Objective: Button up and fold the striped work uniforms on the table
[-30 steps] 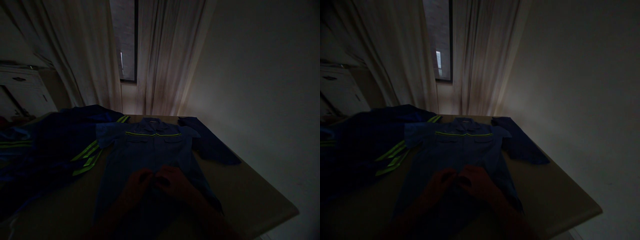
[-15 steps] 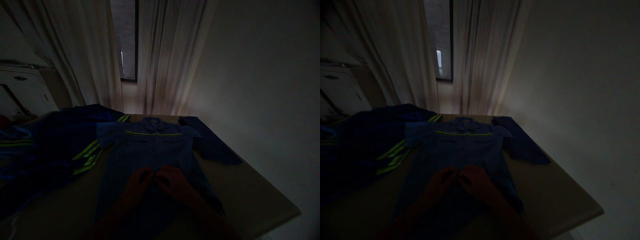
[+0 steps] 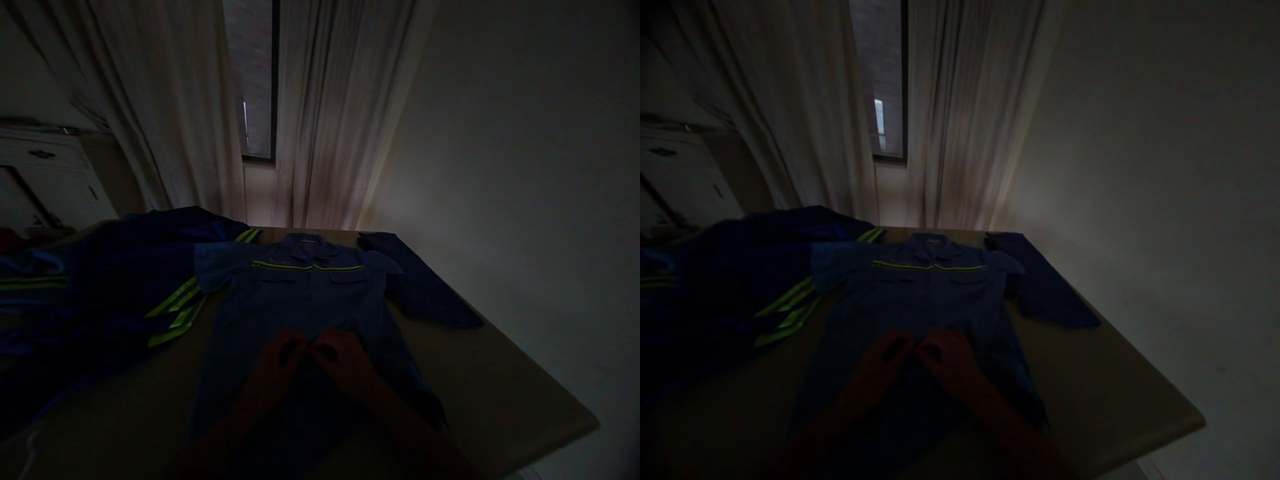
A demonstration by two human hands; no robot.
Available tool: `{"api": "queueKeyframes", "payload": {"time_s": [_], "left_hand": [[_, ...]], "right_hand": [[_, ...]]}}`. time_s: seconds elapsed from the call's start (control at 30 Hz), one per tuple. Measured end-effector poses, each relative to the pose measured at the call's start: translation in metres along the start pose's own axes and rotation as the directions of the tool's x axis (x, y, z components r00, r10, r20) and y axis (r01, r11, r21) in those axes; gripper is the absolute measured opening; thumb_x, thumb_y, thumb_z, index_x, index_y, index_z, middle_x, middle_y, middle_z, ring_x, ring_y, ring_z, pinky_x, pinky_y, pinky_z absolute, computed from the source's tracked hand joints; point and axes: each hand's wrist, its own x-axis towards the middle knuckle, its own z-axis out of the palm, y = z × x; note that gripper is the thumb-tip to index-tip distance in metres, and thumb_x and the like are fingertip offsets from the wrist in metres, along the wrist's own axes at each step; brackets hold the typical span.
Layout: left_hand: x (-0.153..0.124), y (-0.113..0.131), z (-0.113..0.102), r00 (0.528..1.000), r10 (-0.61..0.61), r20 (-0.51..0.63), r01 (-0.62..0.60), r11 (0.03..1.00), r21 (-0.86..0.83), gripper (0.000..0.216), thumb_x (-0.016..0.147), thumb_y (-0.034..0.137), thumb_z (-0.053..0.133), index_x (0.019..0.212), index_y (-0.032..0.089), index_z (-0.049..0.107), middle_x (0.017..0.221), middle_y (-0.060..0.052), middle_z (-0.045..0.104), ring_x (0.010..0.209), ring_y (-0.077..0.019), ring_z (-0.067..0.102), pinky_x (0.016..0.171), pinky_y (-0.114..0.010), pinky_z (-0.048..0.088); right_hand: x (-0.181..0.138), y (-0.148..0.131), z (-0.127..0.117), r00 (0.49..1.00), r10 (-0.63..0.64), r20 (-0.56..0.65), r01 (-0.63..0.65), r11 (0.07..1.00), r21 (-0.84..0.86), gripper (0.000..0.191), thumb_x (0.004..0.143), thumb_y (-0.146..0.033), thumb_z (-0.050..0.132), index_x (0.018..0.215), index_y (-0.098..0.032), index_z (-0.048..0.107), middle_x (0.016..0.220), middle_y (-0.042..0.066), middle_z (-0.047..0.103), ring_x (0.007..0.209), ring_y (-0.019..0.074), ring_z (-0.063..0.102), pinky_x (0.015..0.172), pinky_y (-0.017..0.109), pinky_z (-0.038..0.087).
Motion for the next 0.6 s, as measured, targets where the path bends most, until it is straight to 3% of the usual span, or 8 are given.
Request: {"api": "queueKeyframes", "payload": {"time_s": [0.17, 0.37, 0.5, 0.6], "left_hand": [[0.001, 0.002, -0.001, 0.997, 0.07, 0.035, -0.069, 0.997, -0.025, 0.028, 0.095, 0.047, 0.05, 0.093, 0.024, 0.066, 0.095, -0.003, 0.07, 0.089, -0.0195, 0.064, 0.083, -0.03, 0.049], [0.002, 0.006, -0.003, 0.996, -0.085, 0.003, 0.085, 0.995, -0.047, 0.032, 0.092, 0.051, 0.053, 0.096, 0.023, 0.069, 0.095, -0.004, 0.075, 0.089, -0.0228, 0.068, 0.082, -0.033, 0.051], [0.003, 0.001, -0.002, 0.996, -0.087, -0.013, 0.086, 0.994, -0.06, 0.032, 0.091, 0.05, 0.055, 0.095, 0.023, 0.07, 0.093, -0.004, 0.076, 0.089, -0.0233, 0.069, 0.08, -0.032, 0.051], [0.003, -0.001, -0.003, 0.997, -0.078, -0.015, 0.077, 0.995, -0.066, 0.032, 0.092, 0.05, 0.055, 0.096, 0.023, 0.069, 0.094, -0.004, 0.075, 0.091, -0.0232, 0.07, 0.08, -0.032, 0.051]], "right_hand": [[-0.001, 0.011, 0.008, 0.998, -0.047, -0.031, 0.041, 0.983, -0.177, 0.007, 0.089, -0.022, 0.071, 0.082, -0.02, 0.069, 0.081, 0.002, 0.07, 0.074, 0.0156, 0.064, 0.069, 0.025, 0.045], [-0.002, 0.012, 0.0, 0.968, -0.223, -0.114, 0.202, 0.964, -0.173, 0.012, 0.097, -0.028, 0.062, 0.104, -0.021, 0.07, 0.093, 0.005, 0.072, 0.086, 0.0177, 0.066, 0.08, 0.028, 0.048], [-0.004, 0.01, -0.003, 0.962, -0.273, -0.02, 0.266, 0.951, -0.158, 0.017, 0.093, -0.034, 0.069, 0.104, -0.021, 0.07, 0.091, 0.004, 0.07, 0.083, 0.0175, 0.065, 0.075, 0.027, 0.048], [-0.004, 0.01, -0.001, 0.958, -0.288, 0.013, 0.286, 0.941, -0.182, 0.016, 0.097, -0.031, 0.063, 0.107, -0.022, 0.071, 0.094, 0.005, 0.071, 0.085, 0.0178, 0.065, 0.078, 0.028, 0.049]]}}
